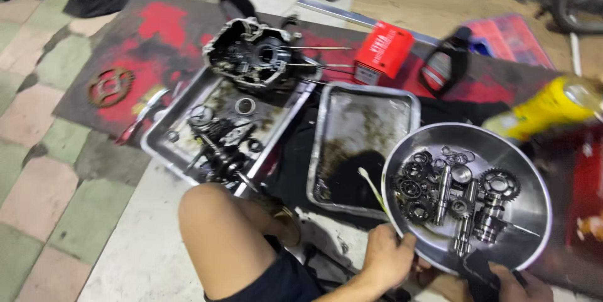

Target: The person scrubs small metal engine parts in a tray of dark liquid using a toothbrush, then wipes them with a cloth. They also handle a larger circular metal component, wiping it and placing it on a cloth.

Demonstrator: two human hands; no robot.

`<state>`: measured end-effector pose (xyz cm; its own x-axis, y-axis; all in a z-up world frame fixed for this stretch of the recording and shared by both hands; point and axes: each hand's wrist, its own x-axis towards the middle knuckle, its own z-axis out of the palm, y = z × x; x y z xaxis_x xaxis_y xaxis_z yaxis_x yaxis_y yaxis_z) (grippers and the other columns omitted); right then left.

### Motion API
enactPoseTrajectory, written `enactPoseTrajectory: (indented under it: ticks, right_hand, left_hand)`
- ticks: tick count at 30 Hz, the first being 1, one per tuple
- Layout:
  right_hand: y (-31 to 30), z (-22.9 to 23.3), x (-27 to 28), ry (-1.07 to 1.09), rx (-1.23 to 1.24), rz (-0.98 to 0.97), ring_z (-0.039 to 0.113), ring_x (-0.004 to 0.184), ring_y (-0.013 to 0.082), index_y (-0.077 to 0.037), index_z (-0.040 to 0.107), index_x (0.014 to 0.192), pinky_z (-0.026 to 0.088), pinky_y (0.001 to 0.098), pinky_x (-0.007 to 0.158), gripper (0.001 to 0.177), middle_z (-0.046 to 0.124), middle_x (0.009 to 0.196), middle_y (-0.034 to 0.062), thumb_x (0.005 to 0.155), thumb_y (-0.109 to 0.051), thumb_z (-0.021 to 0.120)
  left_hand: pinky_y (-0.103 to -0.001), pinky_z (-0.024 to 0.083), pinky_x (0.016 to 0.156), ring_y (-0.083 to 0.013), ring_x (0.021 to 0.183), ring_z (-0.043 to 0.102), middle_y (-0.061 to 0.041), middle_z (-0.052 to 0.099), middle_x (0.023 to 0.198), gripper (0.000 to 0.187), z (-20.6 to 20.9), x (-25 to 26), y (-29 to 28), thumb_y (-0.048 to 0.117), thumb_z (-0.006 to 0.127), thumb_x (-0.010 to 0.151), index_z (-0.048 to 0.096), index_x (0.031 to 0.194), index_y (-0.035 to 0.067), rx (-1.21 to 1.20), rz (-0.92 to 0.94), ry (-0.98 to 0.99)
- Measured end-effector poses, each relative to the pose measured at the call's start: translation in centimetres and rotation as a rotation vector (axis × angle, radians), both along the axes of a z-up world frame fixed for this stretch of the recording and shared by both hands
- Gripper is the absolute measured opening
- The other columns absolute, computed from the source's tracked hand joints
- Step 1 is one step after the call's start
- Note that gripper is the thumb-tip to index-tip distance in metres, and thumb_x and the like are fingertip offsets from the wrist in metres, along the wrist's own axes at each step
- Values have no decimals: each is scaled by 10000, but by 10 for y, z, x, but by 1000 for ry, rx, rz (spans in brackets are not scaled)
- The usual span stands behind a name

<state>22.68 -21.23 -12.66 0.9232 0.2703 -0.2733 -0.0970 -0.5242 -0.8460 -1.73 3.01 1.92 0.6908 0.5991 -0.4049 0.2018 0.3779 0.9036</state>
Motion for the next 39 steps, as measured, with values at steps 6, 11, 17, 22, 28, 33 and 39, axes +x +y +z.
enactPoseTrajectory:
  ticks: [6,11,17,22,28,33,39]
  right_hand:
    - [184,113,-81,-173,-22,307,692,745,136,61,801,982,523,287,747,267,773,789,115,822,-147,755]
    - [368,168,-194,-106,-24,604,463,527,163,16,813,925,356,368,507,289,575,561,48,888,-243,692]
    - [534,140,-315,32,113,814,605,591,136,-6,798,863,464,333,553,240,739,683,39,807,-231,737]
    - [596,90,-373,128,-1,855,675,616,230,28,783,844,495,378,570,249,758,723,148,774,-207,738]
    - [626,40,-382,-157,-150,1021,741,761,366,75,763,814,559,434,745,409,741,793,265,756,-330,756]
    - [638,48,-377,-186,-317,1102,737,816,346,43,784,829,555,420,784,391,752,846,249,746,-339,785]
    - [613,82,-352,279,-24,1015,739,877,222,-1,797,995,558,326,776,352,803,966,126,871,-324,729]
  left_hand:
    - [-321,618,595,-185,640,767,-118,767,736,238,71,-102,115,105,547,992,715,980,-63,218,188,-107]
    - [-340,587,502,-203,544,733,-126,772,688,244,78,-206,221,115,556,952,725,978,-60,214,453,80]
    - [-342,612,503,-257,619,772,-201,774,757,292,8,-311,314,120,526,996,687,954,-120,160,754,62]
    - [-341,609,508,-292,679,794,-218,779,830,295,-63,-364,344,120,496,997,657,966,-126,100,869,51]
    - [-353,606,525,-335,707,799,-271,760,864,328,-120,-378,349,142,500,1011,620,968,-160,-33,934,-16]
    - [-347,618,546,-303,700,796,-246,773,855,330,-121,-379,343,189,501,996,640,998,-110,-57,913,54]
    - [-345,607,551,-239,681,778,-188,791,849,519,-84,-388,338,387,574,1002,678,1043,-120,-78,805,139]
